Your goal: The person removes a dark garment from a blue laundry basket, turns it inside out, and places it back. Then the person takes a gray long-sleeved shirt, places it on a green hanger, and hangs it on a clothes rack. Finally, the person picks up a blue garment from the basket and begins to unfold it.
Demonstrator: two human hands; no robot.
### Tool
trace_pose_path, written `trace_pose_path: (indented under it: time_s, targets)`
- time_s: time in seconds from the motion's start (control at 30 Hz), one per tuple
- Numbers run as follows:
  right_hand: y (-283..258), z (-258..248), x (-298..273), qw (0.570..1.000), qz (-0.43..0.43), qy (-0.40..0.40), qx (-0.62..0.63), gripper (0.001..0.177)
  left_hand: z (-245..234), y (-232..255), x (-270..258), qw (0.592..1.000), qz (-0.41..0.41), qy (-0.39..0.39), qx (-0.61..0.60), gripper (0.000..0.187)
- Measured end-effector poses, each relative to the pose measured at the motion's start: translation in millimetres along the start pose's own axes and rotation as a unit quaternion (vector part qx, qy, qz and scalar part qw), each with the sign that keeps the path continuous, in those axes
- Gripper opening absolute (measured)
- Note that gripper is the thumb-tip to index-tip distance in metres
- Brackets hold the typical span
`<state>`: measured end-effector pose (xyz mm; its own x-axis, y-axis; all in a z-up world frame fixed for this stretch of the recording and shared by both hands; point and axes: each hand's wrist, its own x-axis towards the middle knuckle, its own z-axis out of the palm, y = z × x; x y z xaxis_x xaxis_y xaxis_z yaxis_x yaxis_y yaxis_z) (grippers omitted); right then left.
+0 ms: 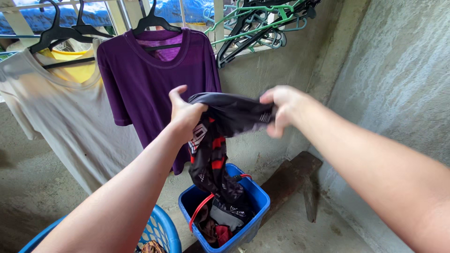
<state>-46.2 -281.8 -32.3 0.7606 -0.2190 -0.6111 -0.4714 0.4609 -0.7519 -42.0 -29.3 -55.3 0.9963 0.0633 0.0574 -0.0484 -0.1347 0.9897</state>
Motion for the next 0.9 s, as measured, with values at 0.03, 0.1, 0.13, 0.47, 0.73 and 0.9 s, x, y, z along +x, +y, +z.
trace_pose_path:
  time_s: [0.03,0.1,0.13,0.47,0.73,0.9]
  targets:
    - [19,-7,1,0.997,0.071,-0.006,-0.013,0.054,4,6,2,0.998,0.05,-0.017,0.014,0.083]
    - [53,-12,9,0.983,0.001,-0.158,-0.098,0.06,25,15,-2,0.987,0.147,-0.051,0.044,0.076]
    - [68,-8,15,0.93,-0.137,-0.298,-0.165,0.056,36,16,-10,0.984,0.156,-0.089,-0.005,0.078]
    - [73,23,29,0.964,0.081,-0.192,0.165,0.04,40,17,-20,0.921,-0.052,-0.255,-0.29,0.059]
    - [68,48,14,0.873,-0.1,-0.449,0.164,0.059,-21,-37,34,0.987,0.071,-0.123,0.073,0.079]
    - [57,61,0,0.842,-0.068,-0.499,0.194,0.061,9,-21,14,0.847,-0.163,-0.26,-0.434,0.059]
